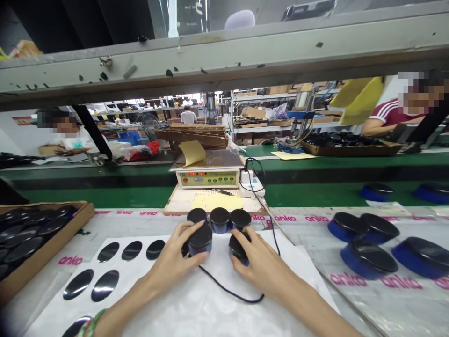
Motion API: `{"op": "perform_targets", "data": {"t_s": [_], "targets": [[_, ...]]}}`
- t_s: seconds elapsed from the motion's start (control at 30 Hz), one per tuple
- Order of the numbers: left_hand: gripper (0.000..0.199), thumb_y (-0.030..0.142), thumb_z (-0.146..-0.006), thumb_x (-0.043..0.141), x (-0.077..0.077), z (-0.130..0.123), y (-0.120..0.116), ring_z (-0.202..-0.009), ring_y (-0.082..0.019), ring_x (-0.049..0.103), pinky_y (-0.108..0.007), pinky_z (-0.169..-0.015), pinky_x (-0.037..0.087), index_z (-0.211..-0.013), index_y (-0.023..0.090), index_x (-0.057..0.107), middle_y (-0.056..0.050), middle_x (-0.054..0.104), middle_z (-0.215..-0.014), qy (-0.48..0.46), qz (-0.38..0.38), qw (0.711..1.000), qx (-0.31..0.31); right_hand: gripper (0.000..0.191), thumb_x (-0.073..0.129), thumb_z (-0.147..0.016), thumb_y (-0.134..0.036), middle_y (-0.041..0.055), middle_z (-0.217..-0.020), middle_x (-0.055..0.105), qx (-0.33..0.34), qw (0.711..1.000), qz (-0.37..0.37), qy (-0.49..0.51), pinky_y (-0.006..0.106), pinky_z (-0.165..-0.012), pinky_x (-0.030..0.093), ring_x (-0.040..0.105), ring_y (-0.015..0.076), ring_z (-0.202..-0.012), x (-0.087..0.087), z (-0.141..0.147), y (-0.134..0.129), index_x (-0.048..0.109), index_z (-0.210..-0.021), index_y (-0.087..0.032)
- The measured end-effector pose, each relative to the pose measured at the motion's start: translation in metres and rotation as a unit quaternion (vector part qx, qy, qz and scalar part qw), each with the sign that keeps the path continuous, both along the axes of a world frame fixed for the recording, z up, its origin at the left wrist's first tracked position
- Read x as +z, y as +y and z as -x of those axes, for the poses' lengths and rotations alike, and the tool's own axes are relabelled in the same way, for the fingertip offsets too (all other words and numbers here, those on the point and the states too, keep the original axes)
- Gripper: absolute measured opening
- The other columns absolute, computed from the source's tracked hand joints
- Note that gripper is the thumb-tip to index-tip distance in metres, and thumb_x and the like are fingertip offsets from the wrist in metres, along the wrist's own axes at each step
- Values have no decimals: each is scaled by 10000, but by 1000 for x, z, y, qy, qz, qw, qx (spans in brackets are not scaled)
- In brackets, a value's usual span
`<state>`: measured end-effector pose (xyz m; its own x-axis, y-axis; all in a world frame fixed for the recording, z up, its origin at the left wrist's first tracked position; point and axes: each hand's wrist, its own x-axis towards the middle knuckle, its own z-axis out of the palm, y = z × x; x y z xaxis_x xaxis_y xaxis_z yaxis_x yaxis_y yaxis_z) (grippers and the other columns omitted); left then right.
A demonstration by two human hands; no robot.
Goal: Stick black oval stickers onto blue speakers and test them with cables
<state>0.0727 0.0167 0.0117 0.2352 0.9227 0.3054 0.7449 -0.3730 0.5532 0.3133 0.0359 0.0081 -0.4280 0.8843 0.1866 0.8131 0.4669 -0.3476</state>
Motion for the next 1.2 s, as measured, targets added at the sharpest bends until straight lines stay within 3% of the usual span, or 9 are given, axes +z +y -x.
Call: {"op": "perform_targets", "data": {"t_s": [0.13,0.27,0.4,0.5,0.57,0.63,0.87,1.03,1.2], "targets": [[770,225,-743,714,23,-6,-9,-1132,-175,552,-295,-963,483,-1392,329,312,-36,488,-1255,-80,-2,997,4,518,451,-898,-448,165,-1333,480,-19,999,-24,24,554,-957,436,476,365,-1210,18,-1,-14,486,-1349,-197],[907,170,-676,746,38,-17,-26,-1049,-199,591,-347,-916,519,-1410,353,245,-22,562,-1163,-105,-38,993,-25,541,483,-918,-481,60,-1427,417,65,985,46,155,438,-1013,433,442,272,-1270,46,17,-32,355,-1424,-340],[863,212,-738,719,42,-20,-40,-1044,-223,596,-383,-882,536,-1430,346,222,-44,587,-1173,-77,-133,988,-33,464,514,-921,-431,58,-1373,452,132,938,146,286,380,-966,474,478,244,-1226,59,32,-38,420,-1367,-340],[828,233,-765,714,44,-18,-45,-1051,-236,581,-389,-871,536,-1439,289,236,-67,607,-1158,-61,-213,974,-36,380,513,-928,-398,60,-1298,493,175,873,214,402,353,-931,491,496,226,-1192,59,37,-37,461,-1298,-328],[788,191,-775,705,45,-18,-46,-1062,-236,565,-390,-886,523,-1430,222,268,-90,613,-1150,-42,-275,959,-54,300,521,-926,-394,43,-1217,534,179,839,250,449,318,-887,502,527,203,-1131,60,40,-36,487,-1217,-326],[743,143,-774,703,46,-18,-46,-1066,-236,551,-392,-901,512,-1403,155,308,-116,615,-1142,-15,-326,942,-72,233,522,-925,-408,27,-1134,562,157,826,273,467,299,-852,501,550,185,-1063,61,43,-36,497,-1136,-312],[606,136,-768,717,39,-17,-43,-1085,-248,534,-409,-924,510,-1283,117,397,-136,600,-1111,15,-351,933,-83,199,518,-899,-404,37,-1017,568,103,847,246,461,308,-777,490,559,200,-1000,58,56,-34,491,-1025,-251],[436,147,-778,671,22,-6,-39,-1097,-248,547,-407,-883,534,-1129,189,415,-131,530,-1160,-7,-293,956,-19,165,477,-879,-303,55,-1041,591,132,894,171,393,314,-757,486,567,208,-1005,53,72,-24,490,-1026,-228],[574,117,-715,638,6,8,-35,-1066,-248,607,-402,-829,564,-1195,238,346,-113,536,-1240,-38,-223,973,49,144,500,-811,-193,27,-1017,620,156,923,127,328,324,-828,449,583,182,-936,54,103,-15,504,-953,-220]]}}
